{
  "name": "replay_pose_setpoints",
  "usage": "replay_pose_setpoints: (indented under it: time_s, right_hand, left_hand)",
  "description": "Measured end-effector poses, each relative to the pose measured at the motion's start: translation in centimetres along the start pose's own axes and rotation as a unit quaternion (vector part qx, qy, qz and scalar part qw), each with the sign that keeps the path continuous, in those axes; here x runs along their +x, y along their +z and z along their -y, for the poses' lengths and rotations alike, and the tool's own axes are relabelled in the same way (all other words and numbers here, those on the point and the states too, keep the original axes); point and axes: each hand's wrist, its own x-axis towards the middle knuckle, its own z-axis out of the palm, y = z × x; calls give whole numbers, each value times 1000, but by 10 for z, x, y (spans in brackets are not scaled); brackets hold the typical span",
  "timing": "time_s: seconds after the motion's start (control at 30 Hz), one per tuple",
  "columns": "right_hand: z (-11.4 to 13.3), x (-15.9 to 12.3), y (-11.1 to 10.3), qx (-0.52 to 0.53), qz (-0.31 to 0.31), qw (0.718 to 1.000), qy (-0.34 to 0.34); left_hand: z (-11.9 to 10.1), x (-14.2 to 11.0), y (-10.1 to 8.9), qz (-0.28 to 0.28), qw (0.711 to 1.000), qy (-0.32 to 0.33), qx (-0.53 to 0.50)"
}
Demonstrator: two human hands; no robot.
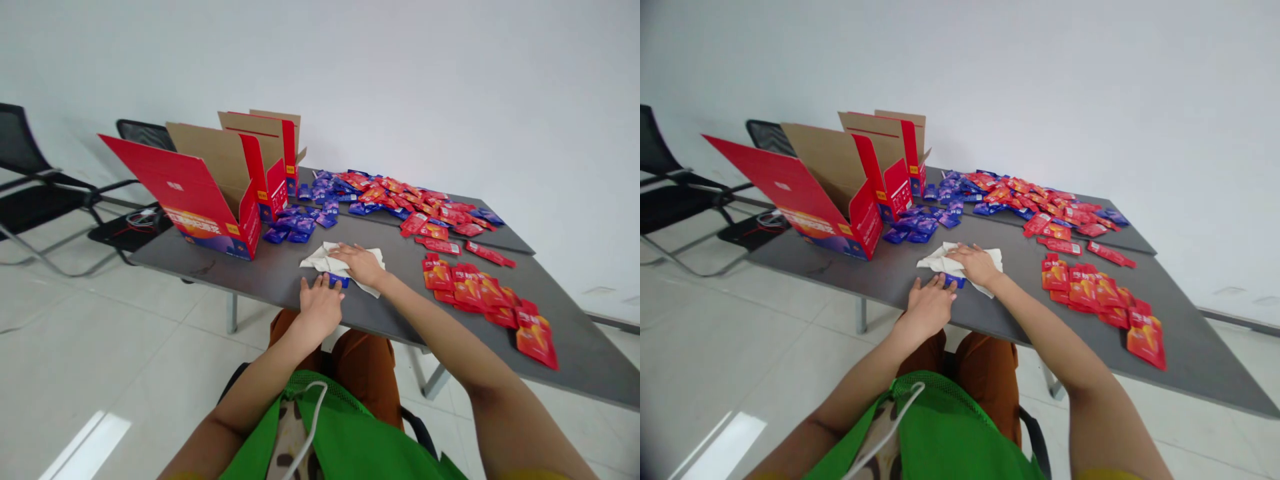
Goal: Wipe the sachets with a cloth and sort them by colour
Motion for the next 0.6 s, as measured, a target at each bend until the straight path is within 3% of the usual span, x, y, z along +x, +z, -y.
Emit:
replay_pose_setpoints:
  time_s: [0.1,0.27,0.33,0.43,0.6]
  right_hand:
    - [-12,18,-9,-41,32,995,80]
    - [-30,22,-26,-119,43,978,166]
    - [-28,15,-32,-131,19,979,154]
    - [-11,-2,-35,-113,-5,989,96]
    - [25,-27,-18,-48,0,998,-35]
  left_hand:
    - [-3,3,9,-6,1000,-14,-13]
    - [-11,-6,39,-101,991,-73,-46]
    - [-13,-9,43,-122,988,-75,-52]
    - [-13,-8,37,-112,989,-71,-58]
    - [-2,-7,15,-67,995,-34,-60]
